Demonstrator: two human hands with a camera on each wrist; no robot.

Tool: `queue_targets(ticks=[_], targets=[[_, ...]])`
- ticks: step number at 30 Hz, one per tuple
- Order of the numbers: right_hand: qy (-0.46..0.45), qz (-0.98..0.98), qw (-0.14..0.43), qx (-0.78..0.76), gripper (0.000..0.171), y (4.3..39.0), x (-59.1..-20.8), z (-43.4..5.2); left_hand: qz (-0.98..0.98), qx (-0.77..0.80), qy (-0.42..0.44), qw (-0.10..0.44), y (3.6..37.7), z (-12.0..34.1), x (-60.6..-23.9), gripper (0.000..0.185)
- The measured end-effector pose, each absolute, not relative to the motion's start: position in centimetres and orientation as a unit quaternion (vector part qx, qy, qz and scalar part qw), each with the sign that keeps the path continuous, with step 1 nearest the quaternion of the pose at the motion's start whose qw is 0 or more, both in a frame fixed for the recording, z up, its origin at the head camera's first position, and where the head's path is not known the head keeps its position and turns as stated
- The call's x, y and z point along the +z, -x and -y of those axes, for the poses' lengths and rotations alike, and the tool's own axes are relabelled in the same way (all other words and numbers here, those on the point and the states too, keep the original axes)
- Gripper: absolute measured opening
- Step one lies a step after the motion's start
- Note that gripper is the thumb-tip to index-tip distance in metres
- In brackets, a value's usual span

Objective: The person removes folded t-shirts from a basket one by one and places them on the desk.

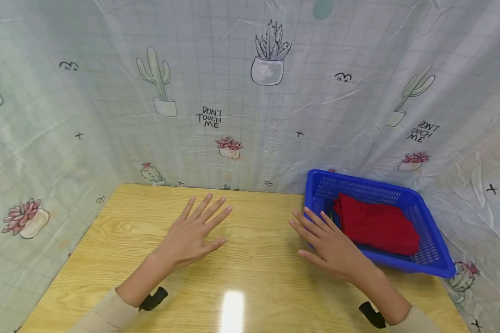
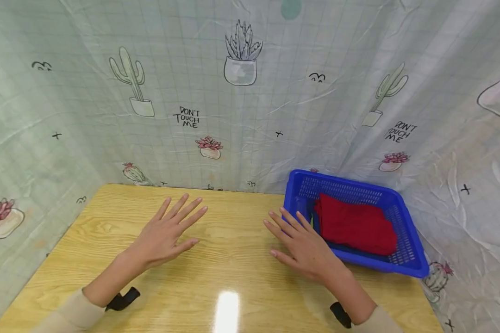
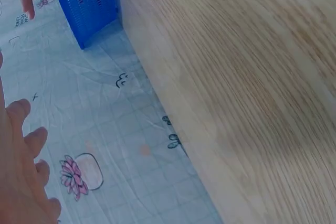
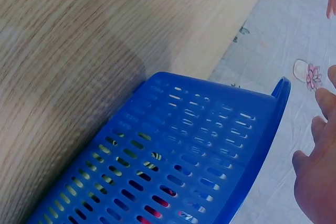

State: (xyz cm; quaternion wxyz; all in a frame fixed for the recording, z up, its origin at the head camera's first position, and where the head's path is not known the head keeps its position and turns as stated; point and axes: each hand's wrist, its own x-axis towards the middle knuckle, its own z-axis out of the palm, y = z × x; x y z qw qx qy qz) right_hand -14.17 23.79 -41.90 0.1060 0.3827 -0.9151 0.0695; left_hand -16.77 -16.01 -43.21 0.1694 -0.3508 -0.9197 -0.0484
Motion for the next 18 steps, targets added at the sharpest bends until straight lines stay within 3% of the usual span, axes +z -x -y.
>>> queue_targets(ticks=[18], targets=[[-0.34, 0.934, 0.09, 0.058, 0.067, 14.0, -41.0, -26.1, 0.906, -0.089, 0.379, 0.164, 17.6, 10.7, -42.3, 0.073]])
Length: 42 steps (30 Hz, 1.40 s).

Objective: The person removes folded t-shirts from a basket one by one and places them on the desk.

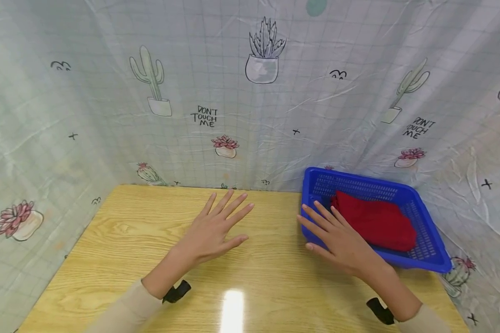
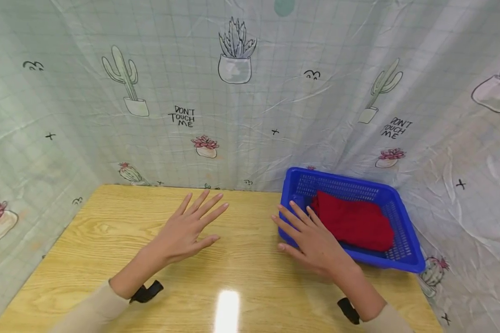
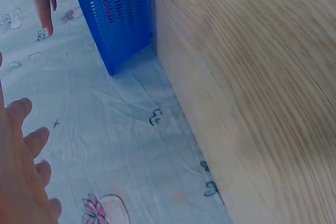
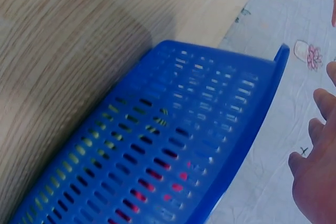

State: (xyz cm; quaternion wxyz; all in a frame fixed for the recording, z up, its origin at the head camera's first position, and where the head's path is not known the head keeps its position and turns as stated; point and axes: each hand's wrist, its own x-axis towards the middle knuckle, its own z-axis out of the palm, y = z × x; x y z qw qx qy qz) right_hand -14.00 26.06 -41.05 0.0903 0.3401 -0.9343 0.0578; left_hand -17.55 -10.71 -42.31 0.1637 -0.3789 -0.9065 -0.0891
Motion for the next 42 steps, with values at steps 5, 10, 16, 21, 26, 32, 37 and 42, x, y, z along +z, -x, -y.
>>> queue_targets(ticks=[5, 10, 16, 21, 26, 32, 37, 42], targets=[[-0.332, 0.937, 0.097, 0.053, 0.065, 13.8, -40.8, -27.0, 0.903, -0.094, 0.385, 0.167, 17.6, 9.0, -41.9, 0.073], [-0.326, 0.938, 0.105, 0.046, 0.066, 13.6, -40.6, -27.8, 0.9, -0.103, 0.39, 0.166, 17.7, 7.3, -41.5, 0.076], [-0.317, 0.941, 0.109, 0.048, 0.066, 13.5, -40.1, -28.5, 0.897, -0.108, 0.397, 0.164, 17.7, 5.4, -41.1, 0.074], [-0.31, 0.943, 0.11, 0.049, 0.067, 13.5, -39.9, -29.0, 0.893, -0.112, 0.407, 0.156, 17.7, 4.0, -41.0, 0.071], [-0.301, 0.946, 0.104, 0.054, 0.068, 13.5, -39.5, -29.6, 0.891, -0.106, 0.413, 0.155, 17.6, 2.7, -40.8, 0.073], [-0.297, 0.947, 0.109, 0.057, 0.067, 13.4, -39.1, -30.5, 0.885, -0.104, 0.427, 0.153, 17.6, 1.0, -40.6, 0.076], [-0.288, 0.949, 0.108, 0.062, 0.068, 13.3, -38.9, -31.1, 0.884, -0.105, 0.43, 0.152, 17.5, -0.4, -40.2, 0.077], [-0.281, 0.951, 0.112, 0.066, 0.067, 13.2, -38.7, -31.7, 0.882, -0.114, 0.435, 0.144, 17.4, -2.0, -40.0, 0.076]])
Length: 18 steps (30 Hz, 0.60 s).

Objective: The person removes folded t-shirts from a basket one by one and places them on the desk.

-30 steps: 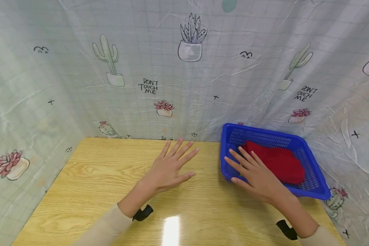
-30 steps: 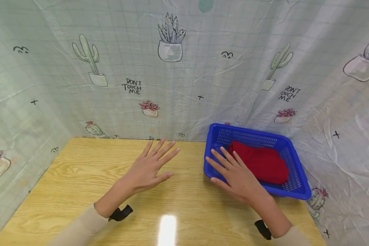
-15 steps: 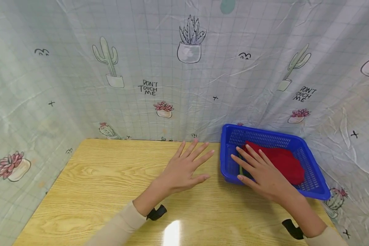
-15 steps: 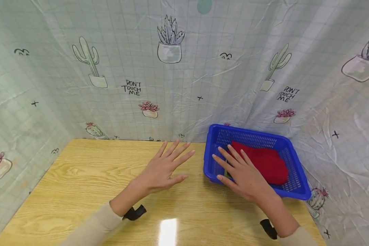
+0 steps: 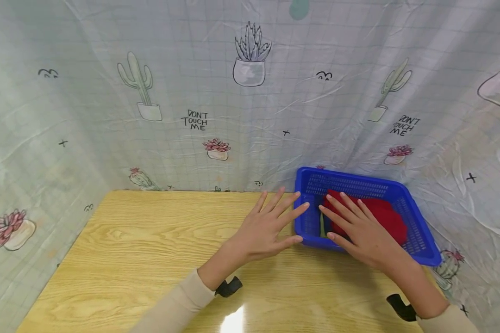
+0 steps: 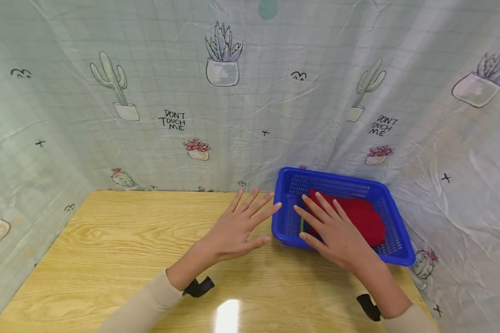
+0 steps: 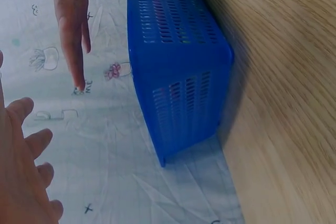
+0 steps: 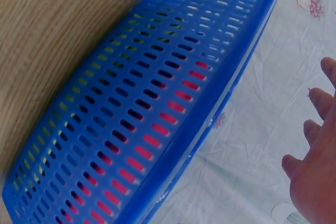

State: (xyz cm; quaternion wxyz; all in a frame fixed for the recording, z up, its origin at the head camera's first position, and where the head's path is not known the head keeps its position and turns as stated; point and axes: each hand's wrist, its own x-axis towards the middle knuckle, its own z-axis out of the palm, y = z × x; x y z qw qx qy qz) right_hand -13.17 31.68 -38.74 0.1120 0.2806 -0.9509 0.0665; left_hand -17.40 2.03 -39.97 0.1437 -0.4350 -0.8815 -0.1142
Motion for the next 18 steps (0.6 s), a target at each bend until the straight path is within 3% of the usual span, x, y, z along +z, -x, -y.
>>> queue_targets(ticks=[18], targets=[[-0.234, 0.965, 0.111, 0.052, 0.068, 12.4, -37.8, -34.9, 0.875, -0.179, 0.437, 0.105, 18.0, -6.5, -39.8, 0.071]])
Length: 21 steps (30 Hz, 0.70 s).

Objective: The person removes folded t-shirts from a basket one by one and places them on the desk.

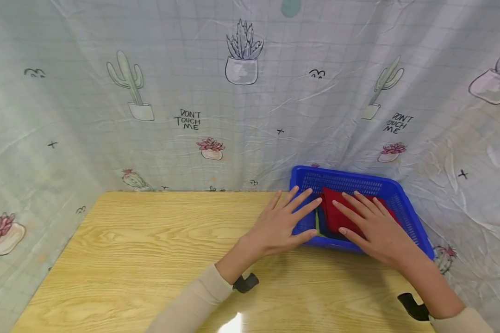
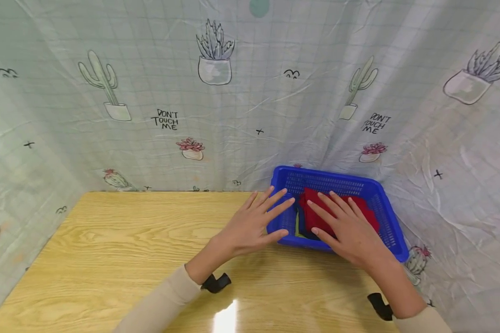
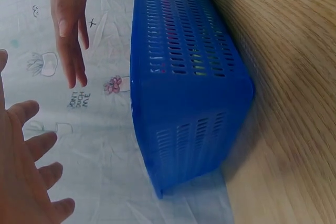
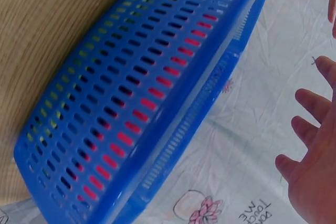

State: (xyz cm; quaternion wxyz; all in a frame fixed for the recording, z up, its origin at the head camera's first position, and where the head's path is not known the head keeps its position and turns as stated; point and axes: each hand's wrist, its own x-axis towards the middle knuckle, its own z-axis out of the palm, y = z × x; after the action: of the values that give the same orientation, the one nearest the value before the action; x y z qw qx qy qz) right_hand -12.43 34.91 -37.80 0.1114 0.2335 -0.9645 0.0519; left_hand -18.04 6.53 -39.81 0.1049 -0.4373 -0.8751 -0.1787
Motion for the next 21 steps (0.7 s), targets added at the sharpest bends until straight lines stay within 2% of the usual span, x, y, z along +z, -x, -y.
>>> queue_targets(ticks=[10, 21], targets=[[-0.202, 0.973, 0.098, 0.053, 0.069, 12.2, -37.2, -36.8, 0.877, -0.183, 0.438, 0.077, 18.4, -9.3, -39.9, 0.07], [-0.207, 0.968, 0.131, 0.049, 0.07, 12.6, -37.6, -39.3, 0.873, -0.202, 0.44, 0.051, 18.4, -11.6, -40.0, 0.072]])
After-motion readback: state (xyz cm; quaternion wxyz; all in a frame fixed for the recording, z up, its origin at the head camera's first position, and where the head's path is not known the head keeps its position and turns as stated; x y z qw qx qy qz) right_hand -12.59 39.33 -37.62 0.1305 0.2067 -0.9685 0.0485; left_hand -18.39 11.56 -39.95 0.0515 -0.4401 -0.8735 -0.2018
